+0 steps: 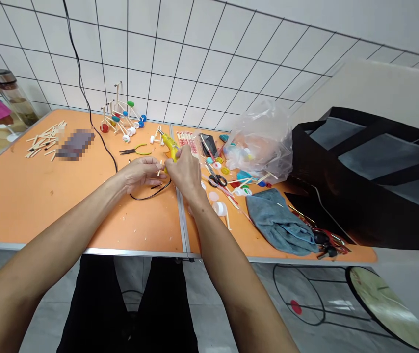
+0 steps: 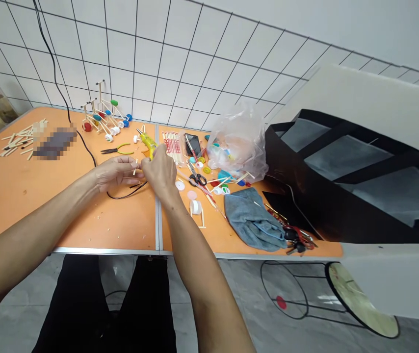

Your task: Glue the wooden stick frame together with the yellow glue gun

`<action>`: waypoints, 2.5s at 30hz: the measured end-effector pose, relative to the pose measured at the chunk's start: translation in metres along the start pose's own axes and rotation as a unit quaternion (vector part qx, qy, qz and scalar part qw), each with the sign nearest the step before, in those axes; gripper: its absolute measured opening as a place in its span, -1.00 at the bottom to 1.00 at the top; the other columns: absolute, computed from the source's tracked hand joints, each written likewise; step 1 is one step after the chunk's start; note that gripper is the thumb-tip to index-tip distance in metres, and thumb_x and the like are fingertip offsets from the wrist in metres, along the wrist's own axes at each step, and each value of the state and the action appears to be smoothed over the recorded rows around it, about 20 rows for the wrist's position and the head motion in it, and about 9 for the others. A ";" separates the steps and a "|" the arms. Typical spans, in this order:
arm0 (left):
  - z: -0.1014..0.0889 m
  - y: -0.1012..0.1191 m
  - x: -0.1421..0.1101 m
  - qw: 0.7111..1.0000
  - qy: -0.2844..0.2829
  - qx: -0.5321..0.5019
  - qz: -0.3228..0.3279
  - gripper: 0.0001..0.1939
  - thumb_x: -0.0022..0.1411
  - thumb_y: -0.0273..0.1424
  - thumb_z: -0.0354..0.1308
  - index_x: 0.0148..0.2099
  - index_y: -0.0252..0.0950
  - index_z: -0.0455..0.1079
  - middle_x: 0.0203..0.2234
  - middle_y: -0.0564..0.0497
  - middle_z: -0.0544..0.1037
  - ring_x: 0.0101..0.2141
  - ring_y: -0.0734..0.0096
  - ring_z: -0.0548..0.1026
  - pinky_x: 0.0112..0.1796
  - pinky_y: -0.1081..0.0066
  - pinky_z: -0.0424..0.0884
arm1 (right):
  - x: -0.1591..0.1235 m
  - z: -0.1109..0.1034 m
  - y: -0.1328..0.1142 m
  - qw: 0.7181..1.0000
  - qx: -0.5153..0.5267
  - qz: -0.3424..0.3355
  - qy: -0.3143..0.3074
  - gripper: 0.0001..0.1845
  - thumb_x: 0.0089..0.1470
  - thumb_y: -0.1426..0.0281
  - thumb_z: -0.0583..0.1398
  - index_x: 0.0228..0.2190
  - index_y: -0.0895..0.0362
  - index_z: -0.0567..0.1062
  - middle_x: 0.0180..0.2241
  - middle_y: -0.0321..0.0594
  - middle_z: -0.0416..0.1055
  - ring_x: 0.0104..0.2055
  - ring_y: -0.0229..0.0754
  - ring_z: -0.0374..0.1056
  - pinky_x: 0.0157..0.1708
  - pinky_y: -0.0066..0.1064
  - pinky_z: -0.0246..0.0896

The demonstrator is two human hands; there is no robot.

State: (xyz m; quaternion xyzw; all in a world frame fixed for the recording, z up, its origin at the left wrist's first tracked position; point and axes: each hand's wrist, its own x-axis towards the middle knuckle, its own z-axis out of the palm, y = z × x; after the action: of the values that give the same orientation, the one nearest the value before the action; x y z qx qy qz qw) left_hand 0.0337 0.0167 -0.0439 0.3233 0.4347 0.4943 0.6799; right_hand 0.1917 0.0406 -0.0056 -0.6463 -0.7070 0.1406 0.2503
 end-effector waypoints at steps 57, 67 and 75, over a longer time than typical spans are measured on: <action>-0.005 0.035 -0.007 0.960 0.222 -0.006 0.171 -0.73 0.46 -0.64 0.23 -0.29 -0.24 0.36 -0.58 0.13 0.62 -0.60 0.56 0.56 -0.46 0.60 0.40 | 0.014 0.004 0.010 0.811 0.584 -0.013 -0.038 -0.44 0.07 -0.14 0.52 -0.37 -0.02 0.45 -0.48 -0.42 0.34 -0.42 -0.26 0.27 -0.45 -0.42 0.19; -0.022 0.039 -0.007 0.970 0.172 0.097 0.144 -0.72 0.32 -0.63 0.39 -0.31 -0.26 0.38 -0.52 0.07 0.65 -0.59 0.52 0.58 -0.43 0.55 0.44 | 0.006 0.012 0.002 0.794 0.604 0.016 -0.064 -0.48 0.15 -0.14 0.51 -0.30 -0.01 0.53 -0.44 -0.39 0.43 -0.37 -0.24 0.46 -0.44 -0.44 0.32; -0.024 0.046 -0.010 0.960 0.189 0.149 0.143 -0.71 0.41 -0.64 0.25 -0.35 -0.25 0.37 -0.54 0.06 0.64 -0.59 0.52 0.54 -0.45 0.53 0.40 | -0.005 0.014 -0.005 0.775 0.615 0.038 -0.141 -0.42 0.12 -0.23 0.48 -0.24 0.01 0.62 -0.44 -0.37 0.49 -0.45 -0.28 0.38 -0.56 -0.47 0.17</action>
State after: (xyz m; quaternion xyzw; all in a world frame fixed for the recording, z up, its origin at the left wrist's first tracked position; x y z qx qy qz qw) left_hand -0.0071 0.0209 -0.0112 0.3802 0.5733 0.5681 0.4518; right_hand 0.1803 0.0370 -0.0153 -0.3546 -0.4722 0.6443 0.4860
